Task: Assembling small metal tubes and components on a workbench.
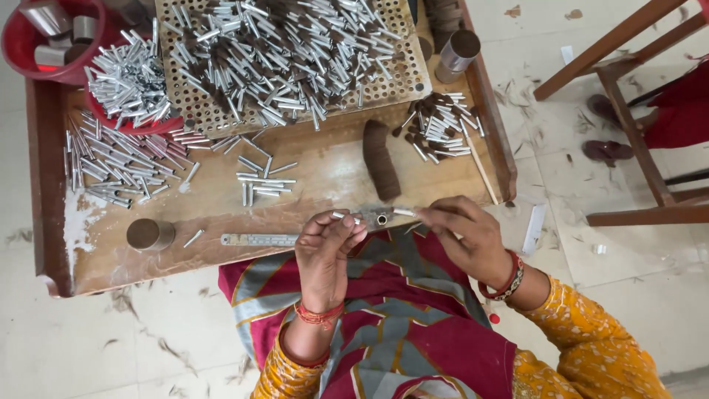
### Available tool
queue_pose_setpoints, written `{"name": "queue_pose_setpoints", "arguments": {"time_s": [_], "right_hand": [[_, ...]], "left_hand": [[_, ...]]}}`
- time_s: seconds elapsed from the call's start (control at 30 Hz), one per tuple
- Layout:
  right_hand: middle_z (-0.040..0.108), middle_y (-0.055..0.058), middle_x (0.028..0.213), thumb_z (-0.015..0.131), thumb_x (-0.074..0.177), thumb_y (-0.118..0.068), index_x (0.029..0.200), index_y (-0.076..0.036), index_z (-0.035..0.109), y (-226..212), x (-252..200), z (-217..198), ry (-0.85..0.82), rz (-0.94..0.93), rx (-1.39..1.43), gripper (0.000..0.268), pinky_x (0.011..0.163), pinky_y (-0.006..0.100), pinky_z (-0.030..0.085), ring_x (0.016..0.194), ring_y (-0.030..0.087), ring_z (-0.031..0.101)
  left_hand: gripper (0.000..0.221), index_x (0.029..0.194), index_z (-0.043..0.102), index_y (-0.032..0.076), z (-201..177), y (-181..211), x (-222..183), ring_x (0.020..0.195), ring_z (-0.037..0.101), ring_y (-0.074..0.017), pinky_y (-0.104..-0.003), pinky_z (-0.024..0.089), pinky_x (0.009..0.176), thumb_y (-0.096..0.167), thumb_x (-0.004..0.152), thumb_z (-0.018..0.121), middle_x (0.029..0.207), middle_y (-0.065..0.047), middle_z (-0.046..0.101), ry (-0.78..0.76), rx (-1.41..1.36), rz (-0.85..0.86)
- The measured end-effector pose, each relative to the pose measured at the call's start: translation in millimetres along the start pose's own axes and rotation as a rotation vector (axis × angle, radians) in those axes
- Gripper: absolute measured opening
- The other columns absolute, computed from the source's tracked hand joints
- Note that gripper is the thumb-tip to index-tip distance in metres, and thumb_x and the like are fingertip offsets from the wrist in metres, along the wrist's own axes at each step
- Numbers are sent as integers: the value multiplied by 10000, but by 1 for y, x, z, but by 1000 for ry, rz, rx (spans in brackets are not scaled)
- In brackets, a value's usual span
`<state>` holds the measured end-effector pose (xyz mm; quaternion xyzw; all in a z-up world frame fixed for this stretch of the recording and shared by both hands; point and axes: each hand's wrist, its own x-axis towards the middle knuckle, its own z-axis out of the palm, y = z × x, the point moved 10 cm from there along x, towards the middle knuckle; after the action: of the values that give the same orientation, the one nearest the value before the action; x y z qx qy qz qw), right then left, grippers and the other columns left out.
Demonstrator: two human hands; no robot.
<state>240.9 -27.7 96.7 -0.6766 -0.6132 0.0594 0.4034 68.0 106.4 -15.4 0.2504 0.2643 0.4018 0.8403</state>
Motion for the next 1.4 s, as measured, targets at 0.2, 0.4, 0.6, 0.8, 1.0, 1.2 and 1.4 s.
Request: {"name": "queue_pose_setpoints", "arguments": {"time_s": [0.2, 0.4, 0.6, 0.8, 1.0, 1.2, 1.4], "right_hand": [[726, 63, 1079, 708, 844, 91, 1214, -117, 741, -17, -5, 22, -58, 32, 157, 426, 772, 295, 585, 916, 189, 733], [735, 70, 1106, 677, 821, 108, 1201, -116, 748, -15, -9, 23, -58, 54, 166, 447, 766, 290, 586, 917, 189, 737], [737, 65, 1092, 702, 851, 95, 1186, -98, 747, -15, -10, 26, -32, 78, 186, 389, 763, 276, 593, 911, 178, 745], [719, 68, 1024, 654, 854, 95, 1202, -60, 733, -2, -4, 21, -43, 141, 263, 389, 750, 285, 597, 857, 176, 738], [698, 99, 990, 747, 930, -11, 1066, -54, 732, 47, 18, -2, 122, 117, -328, 144, 769, 392, 502, 921, 273, 645], [731, 98, 1073, 764, 930, -76, 1068, -62, 732, -10, 33, 4, 24, 77, 190, 143, 804, 317, 576, 974, 205, 692], [743, 65, 1026, 768, 907, -84, 1054, -41, 745, -6, 34, 45, -256, 245, 508, 155, 798, 297, 595, 922, 151, 726]], "left_hand": [[128, 1059, 694, -40, 1, -10, -2, 872, 766, -234, -365, 652, 811, -36, 933, 713, 967, -169, 765, -22, 35, -36], [131, 1047, 706, -49, 4, -12, -2, 879, 768, -225, -361, 654, 816, -39, 919, 728, 990, -191, 771, -44, 75, -38], [142, 1009, 701, -53, -2, -19, -2, 878, 769, -224, -371, 664, 814, -89, 886, 763, 996, -186, 776, -79, 97, 45], [174, 1034, 713, -41, 11, 7, -1, 927, 748, -182, -323, 645, 851, -99, 878, 761, 1052, -165, 768, -79, 192, 128], [185, 1066, 739, -38, 20, 16, -4, 946, 692, -110, -231, 600, 839, -101, 894, 762, 1055, -71, 706, -181, 478, 278], [170, 1028, 741, -26, 30, 2, -14, 907, 694, -90, -212, 586, 791, -88, 875, 782, 1031, -59, 699, -230, 559, 248], [149, 999, 753, -12, 38, 6, -21, 830, 645, -62, -192, 537, 729, -55, 871, 817, 975, -49, 697, -242, 679, 281]]}}
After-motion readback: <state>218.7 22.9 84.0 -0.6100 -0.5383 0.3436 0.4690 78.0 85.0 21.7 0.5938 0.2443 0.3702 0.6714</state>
